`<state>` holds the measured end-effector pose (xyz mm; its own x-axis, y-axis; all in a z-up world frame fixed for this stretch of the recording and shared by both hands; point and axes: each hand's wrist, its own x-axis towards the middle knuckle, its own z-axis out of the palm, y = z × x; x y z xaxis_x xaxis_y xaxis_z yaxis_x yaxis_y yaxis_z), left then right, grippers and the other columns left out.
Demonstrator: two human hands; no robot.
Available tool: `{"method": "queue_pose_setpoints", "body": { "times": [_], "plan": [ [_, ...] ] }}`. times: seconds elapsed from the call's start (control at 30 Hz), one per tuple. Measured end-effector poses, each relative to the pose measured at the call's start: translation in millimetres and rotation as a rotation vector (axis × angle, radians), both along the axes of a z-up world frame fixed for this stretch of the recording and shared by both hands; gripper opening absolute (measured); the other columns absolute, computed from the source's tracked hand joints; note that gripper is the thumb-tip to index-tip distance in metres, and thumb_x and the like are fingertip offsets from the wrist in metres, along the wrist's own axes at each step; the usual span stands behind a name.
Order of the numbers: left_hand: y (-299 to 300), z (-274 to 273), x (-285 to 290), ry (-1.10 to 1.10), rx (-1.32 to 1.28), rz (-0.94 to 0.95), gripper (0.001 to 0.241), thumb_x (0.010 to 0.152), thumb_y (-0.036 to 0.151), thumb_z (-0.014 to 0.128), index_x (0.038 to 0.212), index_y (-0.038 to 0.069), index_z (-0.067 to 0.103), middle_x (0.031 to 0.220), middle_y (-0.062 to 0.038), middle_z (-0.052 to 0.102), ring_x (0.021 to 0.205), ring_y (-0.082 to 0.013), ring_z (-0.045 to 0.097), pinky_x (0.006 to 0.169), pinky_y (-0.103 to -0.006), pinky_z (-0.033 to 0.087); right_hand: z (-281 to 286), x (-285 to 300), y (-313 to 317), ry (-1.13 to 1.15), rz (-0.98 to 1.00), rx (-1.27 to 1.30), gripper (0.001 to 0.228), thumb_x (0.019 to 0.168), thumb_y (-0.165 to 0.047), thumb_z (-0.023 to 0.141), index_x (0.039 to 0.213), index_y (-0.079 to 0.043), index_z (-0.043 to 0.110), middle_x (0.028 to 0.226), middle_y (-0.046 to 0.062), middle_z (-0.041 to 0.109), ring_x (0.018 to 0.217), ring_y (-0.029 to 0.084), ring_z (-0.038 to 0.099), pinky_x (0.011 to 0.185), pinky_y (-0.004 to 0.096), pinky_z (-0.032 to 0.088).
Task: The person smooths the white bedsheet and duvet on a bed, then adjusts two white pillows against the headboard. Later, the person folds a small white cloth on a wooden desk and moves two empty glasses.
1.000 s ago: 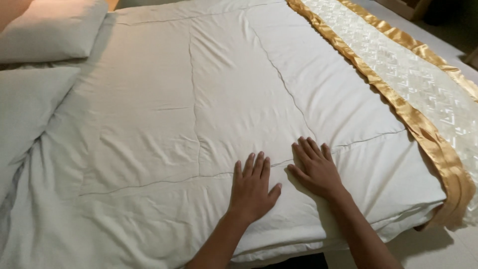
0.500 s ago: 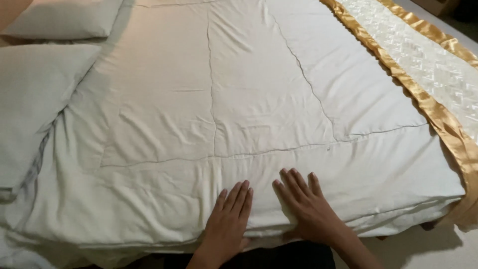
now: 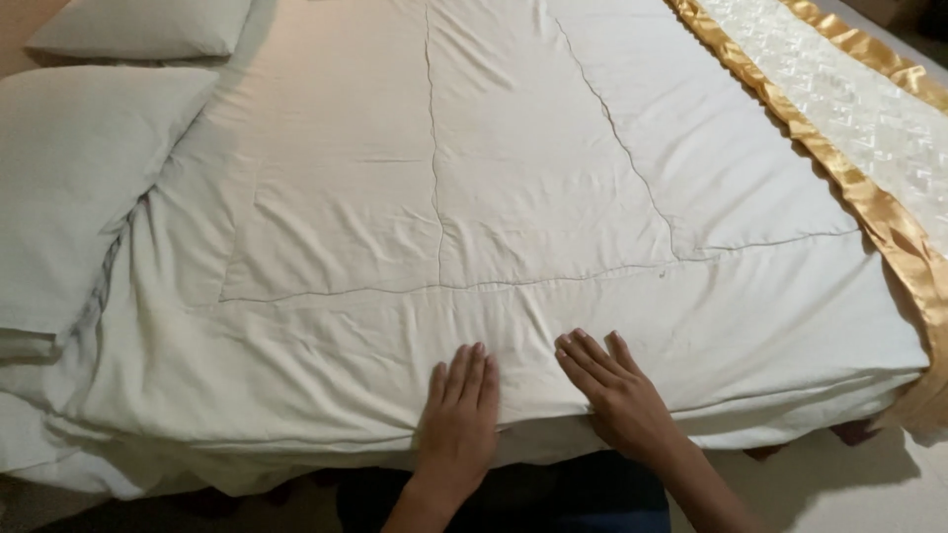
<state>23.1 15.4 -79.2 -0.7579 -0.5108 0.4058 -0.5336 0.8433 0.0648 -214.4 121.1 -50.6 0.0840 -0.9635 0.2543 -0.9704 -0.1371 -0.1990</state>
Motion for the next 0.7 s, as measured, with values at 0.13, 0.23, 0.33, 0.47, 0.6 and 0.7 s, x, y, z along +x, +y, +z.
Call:
{"method": "queue_pose_setpoints", "body": {
  "times": [0.13, 0.23, 0.33, 0.47, 0.6, 0.7],
  "plan": [
    [14, 14, 1, 0.056, 0.063, -0.02, 0.06, 0.092, 0.014, 0.046, 0.148, -0.008, 0.043, 0.156, -0.025, 0.043, 0.149, -0.0369, 0.036, 0.12, -0.0554, 0.022, 0, 6, 11, -0.033, -0.006, -0.008, 0.095, 0.06, 0.006, 0.068, 0.152, -0.005, 0.045, 0.164, 0.009, 0.039, 0.15, 0.026, 0.027, 0.12, 0.062, 0.017],
    [17, 9, 3, 0.051, 0.033, -0.008, 0.055, 0.097, 0.012, 0.044, 0.149, -0.006, 0.044, 0.158, -0.023, 0.043, 0.15, -0.0351, 0.036, 0.122, -0.0545, 0.023, -5, 8, 15, 0.007, -0.037, -0.041, 0.091, 0.06, 0.012, 0.063, 0.147, -0.008, 0.047, 0.159, 0.004, 0.043, 0.152, 0.022, 0.031, 0.123, 0.06, 0.017],
    [16, 10, 3, 0.056, 0.027, -0.034, 0.058, 0.094, 0.012, 0.044, 0.148, -0.008, 0.043, 0.157, -0.025, 0.042, 0.149, -0.0368, 0.035, 0.12, -0.0554, 0.023, -1, 9, 15, -0.013, -0.04, -0.032, 0.091, 0.059, 0.011, 0.061, 0.148, -0.008, 0.046, 0.159, 0.004, 0.043, 0.151, 0.023, 0.03, 0.123, 0.06, 0.017],
    [11, 37, 7, 0.015, 0.105, -0.078, 0.073, 0.087, 0.031, 0.057, 0.146, -0.009, 0.04, 0.158, -0.028, 0.039, 0.15, -0.0402, 0.032, 0.119, -0.0575, 0.021, 12, 9, 11, -0.025, -0.017, 0.048, 0.091, 0.065, 0.006, 0.063, 0.152, -0.006, 0.042, 0.164, 0.008, 0.037, 0.153, 0.026, 0.026, 0.122, 0.058, 0.015],
    [0, 92, 11, -0.094, 0.571, -0.154, 0.101, 0.084, 0.056, 0.073, 0.153, -0.005, 0.032, 0.164, -0.024, 0.029, 0.154, -0.0394, 0.021, 0.121, -0.0579, 0.013, 30, -4, 6, -0.137, 0.188, 0.027, 0.096, 0.086, -0.048, 0.079, 0.156, 0.0, 0.034, 0.166, 0.019, 0.027, 0.153, 0.036, 0.018, 0.121, 0.063, 0.01],
    [-30, 56, 14, -0.022, 0.537, -0.016, 0.074, 0.096, 0.048, 0.062, 0.153, 0.005, 0.04, 0.163, -0.015, 0.036, 0.154, -0.0306, 0.03, 0.127, -0.0521, 0.019, 35, -12, -19, -0.294, 0.083, 0.139, 0.091, 0.089, -0.05, 0.068, 0.157, -0.003, 0.03, 0.168, 0.014, 0.024, 0.155, 0.032, 0.017, 0.122, 0.056, 0.009]
  ]
}}
